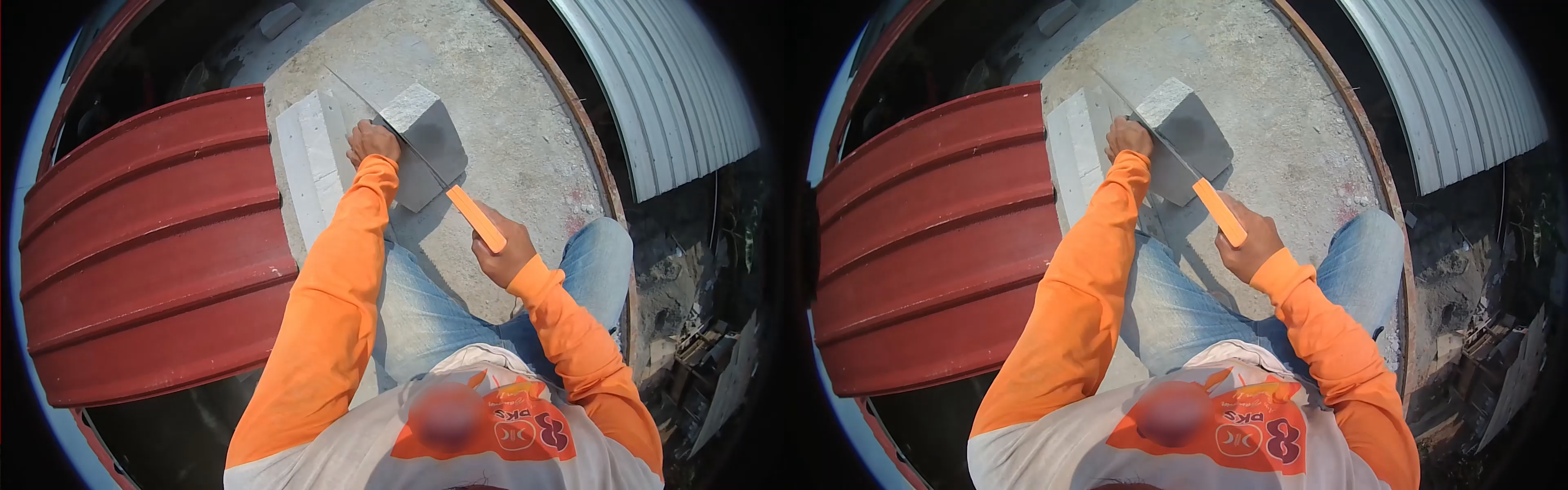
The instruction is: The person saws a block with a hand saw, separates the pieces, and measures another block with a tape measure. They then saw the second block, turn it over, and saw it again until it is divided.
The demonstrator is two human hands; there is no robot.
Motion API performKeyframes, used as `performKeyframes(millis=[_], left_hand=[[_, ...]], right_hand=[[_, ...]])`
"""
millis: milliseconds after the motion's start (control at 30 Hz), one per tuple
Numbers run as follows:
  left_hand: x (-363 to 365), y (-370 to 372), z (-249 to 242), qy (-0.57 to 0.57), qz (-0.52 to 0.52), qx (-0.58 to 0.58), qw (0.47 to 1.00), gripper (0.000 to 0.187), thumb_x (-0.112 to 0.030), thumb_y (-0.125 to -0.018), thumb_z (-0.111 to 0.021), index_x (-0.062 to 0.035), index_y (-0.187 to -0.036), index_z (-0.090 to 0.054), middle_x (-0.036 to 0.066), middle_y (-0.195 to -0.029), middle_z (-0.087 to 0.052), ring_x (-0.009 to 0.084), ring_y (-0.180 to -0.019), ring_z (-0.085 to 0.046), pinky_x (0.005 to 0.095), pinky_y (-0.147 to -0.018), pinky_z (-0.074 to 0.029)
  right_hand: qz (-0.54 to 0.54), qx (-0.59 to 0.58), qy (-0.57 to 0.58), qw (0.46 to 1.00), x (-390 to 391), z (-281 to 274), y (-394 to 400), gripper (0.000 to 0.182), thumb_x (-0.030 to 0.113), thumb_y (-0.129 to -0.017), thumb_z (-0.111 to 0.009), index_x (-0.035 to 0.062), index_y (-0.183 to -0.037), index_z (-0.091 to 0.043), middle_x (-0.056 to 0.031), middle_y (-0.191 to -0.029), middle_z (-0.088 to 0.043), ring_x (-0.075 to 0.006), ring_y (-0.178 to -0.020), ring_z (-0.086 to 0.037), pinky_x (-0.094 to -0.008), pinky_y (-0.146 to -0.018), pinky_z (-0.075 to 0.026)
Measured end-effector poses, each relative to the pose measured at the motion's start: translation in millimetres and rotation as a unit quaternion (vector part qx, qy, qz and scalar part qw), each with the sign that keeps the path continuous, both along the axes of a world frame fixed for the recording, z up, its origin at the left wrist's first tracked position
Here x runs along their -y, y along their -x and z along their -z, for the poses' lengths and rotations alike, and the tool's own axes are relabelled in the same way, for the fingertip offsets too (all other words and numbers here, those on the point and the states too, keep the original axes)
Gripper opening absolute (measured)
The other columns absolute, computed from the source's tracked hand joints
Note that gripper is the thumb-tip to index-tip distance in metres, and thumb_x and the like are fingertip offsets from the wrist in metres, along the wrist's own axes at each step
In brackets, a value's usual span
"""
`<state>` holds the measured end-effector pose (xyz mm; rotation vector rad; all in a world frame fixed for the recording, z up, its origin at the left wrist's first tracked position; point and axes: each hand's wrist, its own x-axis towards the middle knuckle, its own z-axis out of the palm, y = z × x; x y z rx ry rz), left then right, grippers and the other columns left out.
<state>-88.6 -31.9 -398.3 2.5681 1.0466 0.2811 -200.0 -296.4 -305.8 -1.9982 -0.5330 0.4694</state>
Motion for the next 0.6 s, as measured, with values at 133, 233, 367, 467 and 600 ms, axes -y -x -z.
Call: performKeyframes(millis=[133, 233, 367, 467, 600], left_hand=[[-7.5, -2.4, 3.9, 0.019, -0.014, 0.013, 1.0, 0.03, -0.024, -0.091, -0.044, -0.0064, -0.111, -0.059, 0.013, -0.117, -0.06, 0.0334, -0.115, -0.052, 0.0489, -0.098, -0.037], [-14.7, -12.9, 0.9, 0.038, -0.013, -0.007, 0.999, 0.031, -0.024, -0.091, -0.044, -0.0065, -0.111, -0.059, 0.013, -0.117, -0.06, 0.033, -0.115, -0.053, 0.0484, -0.097, -0.037], [-21.1, -17.8, 6.7, 0.02, -0.01, -0.008, 1.0, 0.031, -0.024, -0.091, -0.041, -0.0055, -0.109, -0.06, 0.013, -0.116, -0.061, 0.0334, -0.114, -0.054, 0.048, -0.097, -0.039], [0.6, 7.0, 4.7, -0.008, 0.013, 0.015, 1.0, 0.032, -0.024, -0.091, -0.042, -0.0052, -0.112, -0.059, 0.014, -0.117, -0.061, 0.033, -0.115, -0.053, 0.048, -0.098, -0.038], [-21.6, -12.6, -4.7, 0.016, -0.018, 0.024, 0.999, 0.033, -0.023, -0.091, -0.043, -0.0051, -0.113, -0.059, 0.014, -0.117, -0.061, 0.0328, -0.116, -0.052, 0.0475, -0.098, -0.038]], right_hand=[[0.002, 0.047, 0.004, 0.999, -57.9, 4.7, -49.7, 0.045, 0.009, -0.079, -0.058, 0.0096, -0.124, -0.051, -0.0181, -0.087, -0.064, -0.0404, -0.08, -0.061, -0.0434, -0.071, -0.051], [0.027, 0.056, -0.014, 0.998, 20.8, -3.5, 39.0, 0.062, 0.0, -0.076, -0.055, 0.0061, -0.137, -0.044, -0.0149, -0.084, -0.065, -0.0314, -0.074, -0.065, -0.0362, -0.067, -0.053], [0.01, 0.025, 0.043, 0.999, 86.2, -48.0, 87.7, 0.07, -0.005, -0.069, -0.049, 0.002, -0.138, -0.044, -0.014, -0.105, -0.067, -0.022, -0.07, -0.067, -0.0295, -0.071, -0.054], [0.04, 0.02, -0.008, 0.999, 32.0, -8.4, 35.7, 0.06, 0.001, -0.074, -0.054, 0.0058, -0.134, -0.048, -0.0179, -0.096, -0.066, -0.0305, -0.072, -0.065, -0.0343, -0.069, -0.053], [0.006, 0.068, 0.007, 0.998, -46.7, 10.9, -32.8, 0.052, 0.009, -0.077, -0.059, 0.01, -0.128, -0.05, -0.0193, -0.091, -0.065, -0.0403, -0.078, -0.062, -0.0441, -0.072, -0.052]])
